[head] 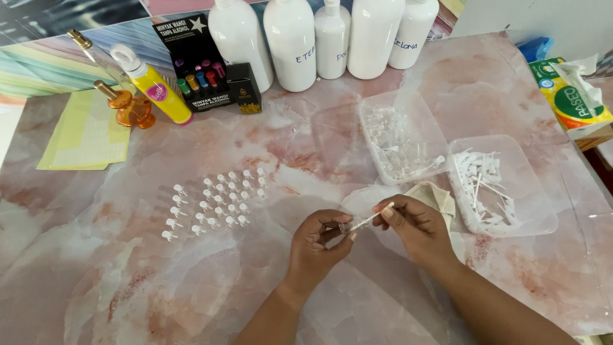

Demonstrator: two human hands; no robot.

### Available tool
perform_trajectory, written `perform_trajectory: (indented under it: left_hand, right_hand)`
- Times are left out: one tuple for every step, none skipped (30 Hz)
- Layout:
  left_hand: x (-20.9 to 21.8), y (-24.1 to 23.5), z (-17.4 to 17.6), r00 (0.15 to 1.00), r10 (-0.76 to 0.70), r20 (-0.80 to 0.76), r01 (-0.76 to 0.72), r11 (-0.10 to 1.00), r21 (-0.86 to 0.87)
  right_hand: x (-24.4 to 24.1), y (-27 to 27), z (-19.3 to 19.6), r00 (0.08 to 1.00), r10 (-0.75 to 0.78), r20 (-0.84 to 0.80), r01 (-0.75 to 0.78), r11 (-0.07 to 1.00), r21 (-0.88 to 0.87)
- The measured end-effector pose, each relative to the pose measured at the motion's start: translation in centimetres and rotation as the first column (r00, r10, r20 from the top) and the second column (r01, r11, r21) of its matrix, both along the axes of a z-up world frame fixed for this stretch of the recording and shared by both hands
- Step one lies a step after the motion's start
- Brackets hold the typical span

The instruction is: The person assembles small clear glass bottles by inserting white cotton wicks into their openings. They handle the bottles and wicks with their hands, occasionally using a white cloth to wipe the bottle necks. The assembled bottles are placed in a neat row on the table.

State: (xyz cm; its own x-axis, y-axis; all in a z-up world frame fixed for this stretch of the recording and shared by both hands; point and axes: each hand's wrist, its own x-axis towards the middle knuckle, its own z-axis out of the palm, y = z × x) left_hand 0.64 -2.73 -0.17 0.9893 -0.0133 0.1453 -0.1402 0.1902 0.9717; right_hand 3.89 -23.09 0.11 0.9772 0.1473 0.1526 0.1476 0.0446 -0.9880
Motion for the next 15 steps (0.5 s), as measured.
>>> perform_trajectory:
  left_hand:
    - [0.0, 0.0, 0.1, 1.000, -0.001, -0.001, 0.001, 1.000, 0.000]
    - [0.1, 0.0, 0.3, 1.000, 0.002, 0.028, -0.002, 1.000, -0.005]
    - [0.1, 0.0, 0.4, 0.998, 0.006, 0.057, -0.005, 1.000, -0.009]
    - [0.2, 0.0, 0.1, 0.998, 0.006, 0.058, -0.005, 1.000, -0.009]
    - [0.3, 0.0, -0.2, 0.998, 0.014, 0.053, -0.013, 1.000, -0.015]
    - [0.3, 0.0, -0.5, 0.999, 0.022, 0.047, -0.021, 1.000, -0.022]
    - [0.2, 0.0, -0.6, 0.999, 0.022, 0.047, -0.021, 1.000, -0.021]
    - [0.2, -0.1, -0.7, 0.998, 0.029, 0.054, -0.027, 0.999, -0.024]
    - [0.2, -0.1, -0.7, 0.997, 0.035, 0.061, -0.034, 0.999, -0.026]
    - [0.2, -0.2, -0.6, 0.997, 0.036, 0.063, -0.034, 0.999, -0.026]
    - [0.2, -0.2, -0.5, 0.998, 0.047, 0.036, -0.046, 0.999, -0.022]
    - [0.3, -0.3, -0.5, 0.998, 0.060, 0.008, -0.059, 0.998, -0.018]
    - [0.3, -0.2, -0.5, 0.998, 0.061, 0.010, -0.061, 0.998, -0.018]
    - [0.3, -0.2, -0.5, 0.998, 0.064, 0.026, -0.063, 0.997, -0.039]
    - [0.3, -0.2, -0.6, 0.997, 0.067, 0.042, -0.064, 0.996, -0.060]
  right_hand:
    - [0.3, -0.1, 0.4, 1.000, -0.001, -0.001, 0.001, 1.000, 0.000]
    - [0.6, -0.2, 0.8, 0.997, -0.018, -0.077, 0.009, 0.994, -0.108]
    - [1.0, -0.3, 1.2, 0.988, -0.042, -0.150, 0.009, 0.977, -0.214]
    - [1.2, -0.4, 1.2, 0.988, -0.042, -0.150, 0.009, 0.977, -0.213]
    - [1.4, -0.5, 1.2, 0.964, -0.040, -0.262, -0.005, 0.986, -0.168]
    - [1.6, -0.6, 1.3, 0.928, -0.032, -0.371, -0.014, 0.992, -0.122]
    - [1.8, -0.9, 0.4, 0.928, -0.032, -0.372, -0.014, 0.992, -0.122]
    - [2.1, -1.2, -0.5, 0.886, 0.052, -0.461, -0.015, 0.996, 0.083]
    - [2.3, -1.5, -1.4, 0.837, 0.152, -0.526, 0.004, 0.959, 0.283]
    - [2.3, -1.3, -1.3, 0.838, 0.152, -0.525, 0.003, 0.959, 0.283]
    - [2.3, -1.1, -1.1, 0.818, 0.152, -0.555, 0.040, 0.947, 0.318]
    - [2.3, -0.9, -1.0, 0.797, 0.154, -0.585, 0.077, 0.933, 0.351]
    - [2.2, -0.7, -0.9, 0.797, 0.155, -0.584, 0.076, 0.933, 0.351]
    - [2.0, -0.6, -0.8, 0.811, 0.137, -0.568, 0.082, 0.936, 0.343]
    - [1.9, -0.5, -0.7, 0.825, 0.120, -0.553, 0.088, 0.938, 0.335]
